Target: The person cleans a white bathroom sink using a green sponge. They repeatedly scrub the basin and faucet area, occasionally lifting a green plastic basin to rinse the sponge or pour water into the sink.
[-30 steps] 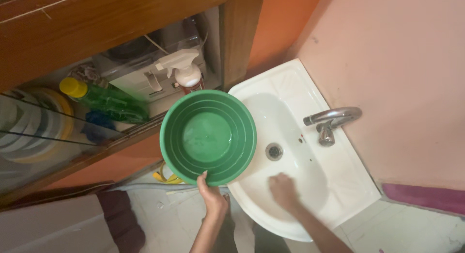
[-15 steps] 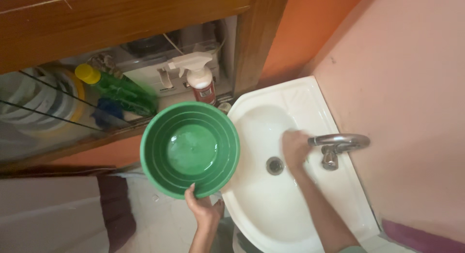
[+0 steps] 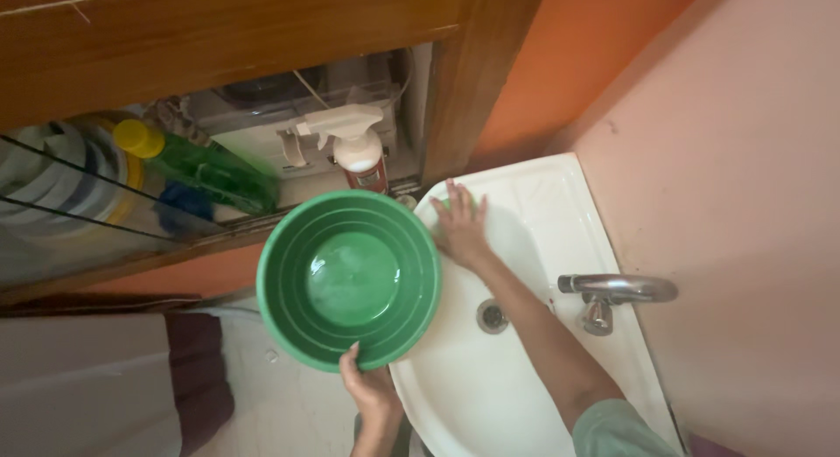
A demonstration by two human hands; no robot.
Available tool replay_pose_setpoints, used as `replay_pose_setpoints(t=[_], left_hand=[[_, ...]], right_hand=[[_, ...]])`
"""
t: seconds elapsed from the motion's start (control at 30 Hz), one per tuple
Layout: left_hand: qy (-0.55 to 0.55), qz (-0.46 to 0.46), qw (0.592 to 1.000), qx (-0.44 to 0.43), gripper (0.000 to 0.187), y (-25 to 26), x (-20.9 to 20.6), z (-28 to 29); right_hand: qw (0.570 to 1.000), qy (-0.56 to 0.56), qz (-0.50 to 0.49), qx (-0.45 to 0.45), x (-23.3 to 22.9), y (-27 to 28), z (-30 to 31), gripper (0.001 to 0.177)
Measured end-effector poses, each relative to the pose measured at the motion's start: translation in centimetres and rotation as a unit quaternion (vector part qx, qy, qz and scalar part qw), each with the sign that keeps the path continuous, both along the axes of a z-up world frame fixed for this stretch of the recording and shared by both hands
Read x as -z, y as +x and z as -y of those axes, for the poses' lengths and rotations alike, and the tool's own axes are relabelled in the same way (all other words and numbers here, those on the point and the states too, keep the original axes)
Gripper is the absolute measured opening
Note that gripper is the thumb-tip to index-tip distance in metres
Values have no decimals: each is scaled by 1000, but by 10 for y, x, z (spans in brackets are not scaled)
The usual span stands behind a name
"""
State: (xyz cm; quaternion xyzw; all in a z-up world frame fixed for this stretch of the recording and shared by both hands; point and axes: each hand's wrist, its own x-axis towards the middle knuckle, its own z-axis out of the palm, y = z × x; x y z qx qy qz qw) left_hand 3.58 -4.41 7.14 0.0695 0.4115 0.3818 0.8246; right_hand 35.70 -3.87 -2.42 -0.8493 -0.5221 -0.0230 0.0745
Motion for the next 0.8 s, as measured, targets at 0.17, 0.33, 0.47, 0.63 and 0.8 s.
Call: replay_pose_setpoints(t=[0.17, 0.33, 0.47, 0.63, 0.8], left_hand=[[-16, -33, 999, -17, 44, -2, 12, -2], [10, -70, 997, 9, 48, -9, 19, 0], [30, -64, 997, -12, 44, -3, 24, 3], [62, -90, 993, -34, 36, -1, 36, 10], [25, -77, 997, -20, 39, -7, 36, 9]], right_hand=[[936, 90, 78, 332, -18, 80, 85, 65], [857, 133, 180, 464, -28, 104, 88, 67], [968, 137, 5, 210, -32, 50, 26, 85], [987, -144, 75, -16, -37, -7, 15, 104], [957, -28, -31, 287, -45, 68, 102, 88]])
